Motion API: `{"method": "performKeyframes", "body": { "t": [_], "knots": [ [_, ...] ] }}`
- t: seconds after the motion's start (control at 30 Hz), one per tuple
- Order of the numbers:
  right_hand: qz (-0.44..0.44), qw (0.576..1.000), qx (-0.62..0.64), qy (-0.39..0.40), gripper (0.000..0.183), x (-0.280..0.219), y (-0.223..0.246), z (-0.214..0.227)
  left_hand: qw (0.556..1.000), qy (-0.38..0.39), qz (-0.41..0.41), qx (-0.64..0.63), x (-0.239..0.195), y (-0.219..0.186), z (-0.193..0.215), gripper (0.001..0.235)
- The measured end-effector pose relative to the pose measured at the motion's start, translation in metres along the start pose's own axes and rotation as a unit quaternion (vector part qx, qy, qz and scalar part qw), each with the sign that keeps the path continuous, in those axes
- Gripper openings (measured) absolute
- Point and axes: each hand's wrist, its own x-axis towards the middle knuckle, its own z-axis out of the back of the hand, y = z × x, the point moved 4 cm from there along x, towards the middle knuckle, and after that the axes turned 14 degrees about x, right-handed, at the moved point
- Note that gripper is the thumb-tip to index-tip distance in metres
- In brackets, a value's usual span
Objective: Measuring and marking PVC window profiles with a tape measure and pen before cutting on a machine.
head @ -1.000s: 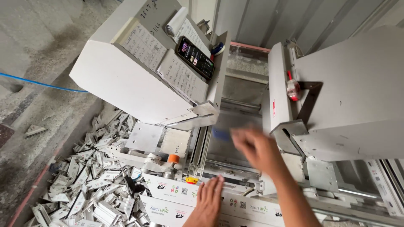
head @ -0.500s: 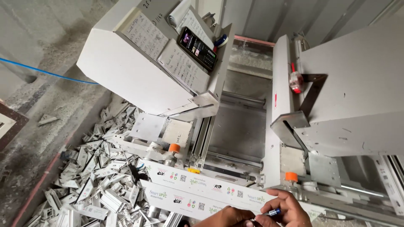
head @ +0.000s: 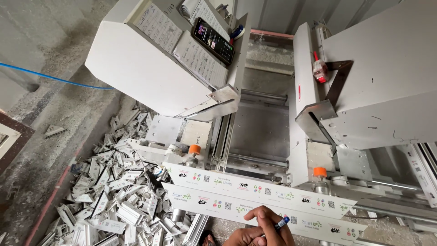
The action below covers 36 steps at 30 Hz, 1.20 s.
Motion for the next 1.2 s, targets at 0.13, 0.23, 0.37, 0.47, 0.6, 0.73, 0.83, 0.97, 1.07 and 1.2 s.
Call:
{"method": "performKeyframes", "body": {
  "t": [0.13, 0.23, 0.37, 0.47, 0.6, 0.73, 0.83, 0.97, 1.07, 1.2],
  "knots": [
    [-0.199, 0.977, 0.076, 0.015, 0.05, 0.014, -0.034, 0.012, 1.0, -0.013, 0.016, -0.01, -0.014, -0.013, 0.015, 0.049],
    [-0.174, 0.978, 0.014, 0.114, 0.087, 0.026, -0.068, 0.038, 0.949, -0.152, 0.035, 0.276, -0.025, -0.062, 0.042, 0.033],
    [-0.145, 0.985, 0.065, -0.072, 0.086, 0.07, -0.038, 0.024, 0.854, -0.394, 0.176, 0.29, -0.045, -0.086, 0.086, 0.02],
    [-0.088, 0.95, 0.278, -0.109, 0.037, 0.081, -0.041, -0.018, 0.631, -0.604, 0.037, 0.486, -0.073, -0.094, 0.121, 0.023],
    [-0.142, 0.902, 0.407, 0.025, 0.054, 0.088, -0.046, -0.092, 0.551, -0.678, 0.087, 0.479, -0.088, -0.08, 0.174, 0.055],
    [-0.118, 0.954, 0.256, 0.1, 0.052, 0.085, -0.053, -0.13, 0.58, -0.664, 0.185, 0.434, -0.089, -0.05, 0.211, 0.07],
    [-0.101, 0.984, 0.09, 0.12, 0.06, 0.087, -0.074, -0.131, 0.635, -0.66, 0.193, 0.354, -0.085, -0.045, 0.217, 0.068],
    [-0.127, 0.956, 0.25, 0.085, 0.077, 0.101, -0.076, -0.151, 0.67, -0.679, 0.155, 0.257, -0.09, -0.015, 0.229, 0.056],
    [-0.172, 0.908, 0.328, 0.198, 0.093, 0.114, -0.063, -0.199, 0.707, -0.668, 0.038, 0.229, -0.089, 0.007, 0.24, 0.06],
    [-0.209, 0.873, 0.4, 0.182, 0.099, 0.158, -0.082, -0.226, 0.706, -0.671, 0.105, 0.2, -0.087, -0.007, 0.233, 0.055]
  ]
}}
